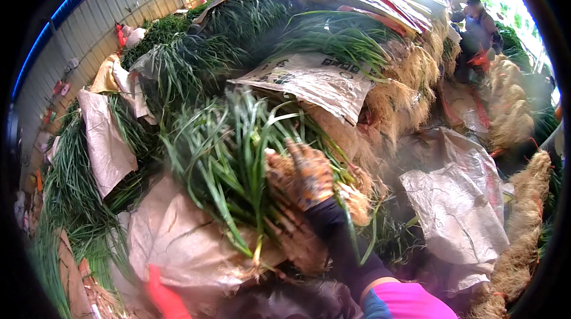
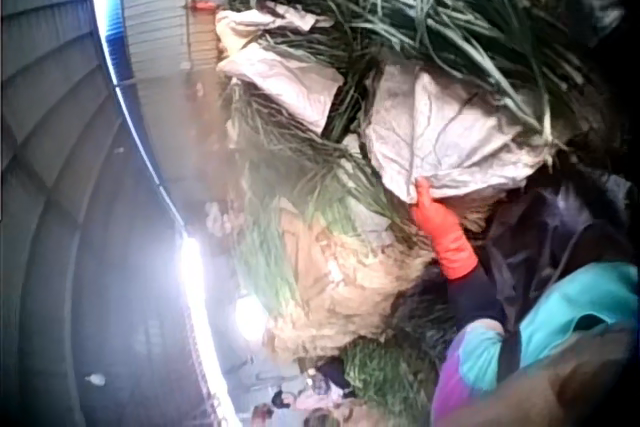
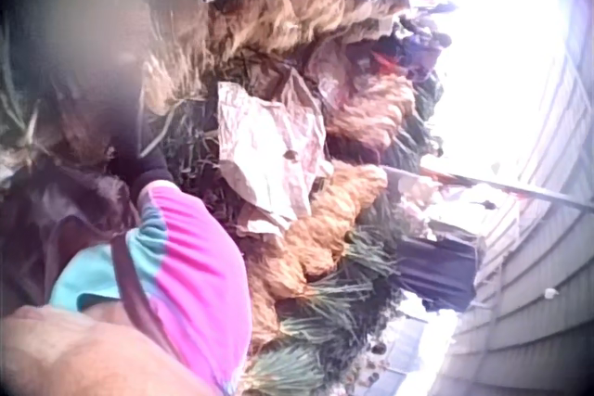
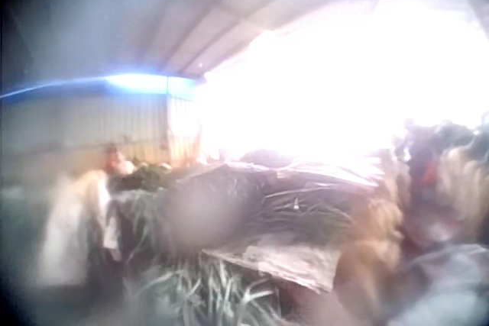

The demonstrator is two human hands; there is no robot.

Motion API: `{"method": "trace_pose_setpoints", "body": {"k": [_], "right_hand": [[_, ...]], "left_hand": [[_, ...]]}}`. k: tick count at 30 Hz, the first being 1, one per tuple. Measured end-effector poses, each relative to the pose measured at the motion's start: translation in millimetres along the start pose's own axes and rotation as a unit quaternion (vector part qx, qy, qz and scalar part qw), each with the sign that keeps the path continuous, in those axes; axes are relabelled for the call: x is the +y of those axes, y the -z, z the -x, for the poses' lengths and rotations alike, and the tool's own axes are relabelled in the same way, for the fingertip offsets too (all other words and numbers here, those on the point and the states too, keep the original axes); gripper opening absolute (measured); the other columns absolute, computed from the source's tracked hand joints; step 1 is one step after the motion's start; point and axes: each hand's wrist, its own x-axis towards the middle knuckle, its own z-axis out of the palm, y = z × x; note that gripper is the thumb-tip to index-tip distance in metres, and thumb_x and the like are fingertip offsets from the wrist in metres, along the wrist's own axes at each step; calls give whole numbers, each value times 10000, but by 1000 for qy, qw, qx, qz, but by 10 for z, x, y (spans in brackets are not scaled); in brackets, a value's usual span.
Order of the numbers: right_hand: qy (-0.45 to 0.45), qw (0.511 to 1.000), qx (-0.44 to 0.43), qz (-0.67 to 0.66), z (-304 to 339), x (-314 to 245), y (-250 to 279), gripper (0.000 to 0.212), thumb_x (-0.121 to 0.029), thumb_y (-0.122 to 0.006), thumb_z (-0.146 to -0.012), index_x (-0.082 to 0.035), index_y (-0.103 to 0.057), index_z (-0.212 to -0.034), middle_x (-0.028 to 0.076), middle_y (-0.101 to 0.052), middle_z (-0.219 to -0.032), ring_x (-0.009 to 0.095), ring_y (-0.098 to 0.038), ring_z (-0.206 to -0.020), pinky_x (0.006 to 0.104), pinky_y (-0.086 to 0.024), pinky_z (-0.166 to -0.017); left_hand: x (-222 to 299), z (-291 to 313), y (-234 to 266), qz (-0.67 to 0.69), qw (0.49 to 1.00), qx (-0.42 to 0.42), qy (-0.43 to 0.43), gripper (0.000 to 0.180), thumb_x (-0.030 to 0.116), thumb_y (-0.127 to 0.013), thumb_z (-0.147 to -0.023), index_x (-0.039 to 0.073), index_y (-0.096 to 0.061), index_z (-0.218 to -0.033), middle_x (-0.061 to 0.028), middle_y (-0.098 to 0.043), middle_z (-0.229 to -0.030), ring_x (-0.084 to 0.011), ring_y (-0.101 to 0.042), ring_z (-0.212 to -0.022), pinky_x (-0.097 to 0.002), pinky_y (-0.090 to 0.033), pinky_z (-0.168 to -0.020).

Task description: The person cleans produce by hand, stripping away brown leaves and debris from the root ends and stalks, then placing the cleaned produce into a large sack.

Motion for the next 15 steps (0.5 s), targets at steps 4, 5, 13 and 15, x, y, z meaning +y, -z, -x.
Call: {"method": "trace_pose_setpoints", "body": {"k": [4, 5, 13, 15], "right_hand": [[100, 993, 23, -64, 219, -777, -521, 633, -483, -629, -737, -149, -511, -1260, 169, -522, -1230, 366, -515, -1052, 478, -408, -837], [130, 990, 22, -51, 258, -974, -476, 587, -492, -623, -737, -143, -558, -1205, 175, -515, -1240, 384, -501, -1068, 495, -395, -850], [81, 985, -60, -141, 38, -493, -194, 404, -294, -650, -795, -185, -593, -1180, 129, -509, -1288, 319, -525, -1096, 400, -422, -930], [113, 957, -82, -253, -111, -374, -156, 417, -258, -671, -795, -147, -586, -1188, 141, -508, -1284, 320, -517, -1109, 389, -425, -933]], "left_hand": [[-483, -64, 827, -40, 997, 69, 14, 412, 195, -615, -842, -66, -532, -1150, -118, -569, -1138, -221, -534, -1011, -344, -406, -904], [-704, -121, 1038, -49, 995, 75, 51, 391, 192, -620, -840, -60, -546, -1129, -113, -576, -1120, -219, -541, -985, -339, -414, -884], [-563, 385, 1421, -85, 985, -36, 148, 197, 224, -569, -899, 56, -580, -1002, -40, -615, -846, -131, -587, -720, -271, -468, -646], [-344, 647, 1510, -197, 970, -70, 124, 230, 223, -567, -903, 32, -577, -1030, -57, -628, -879, -153, -609, -756, -289, -488, -682]]}}
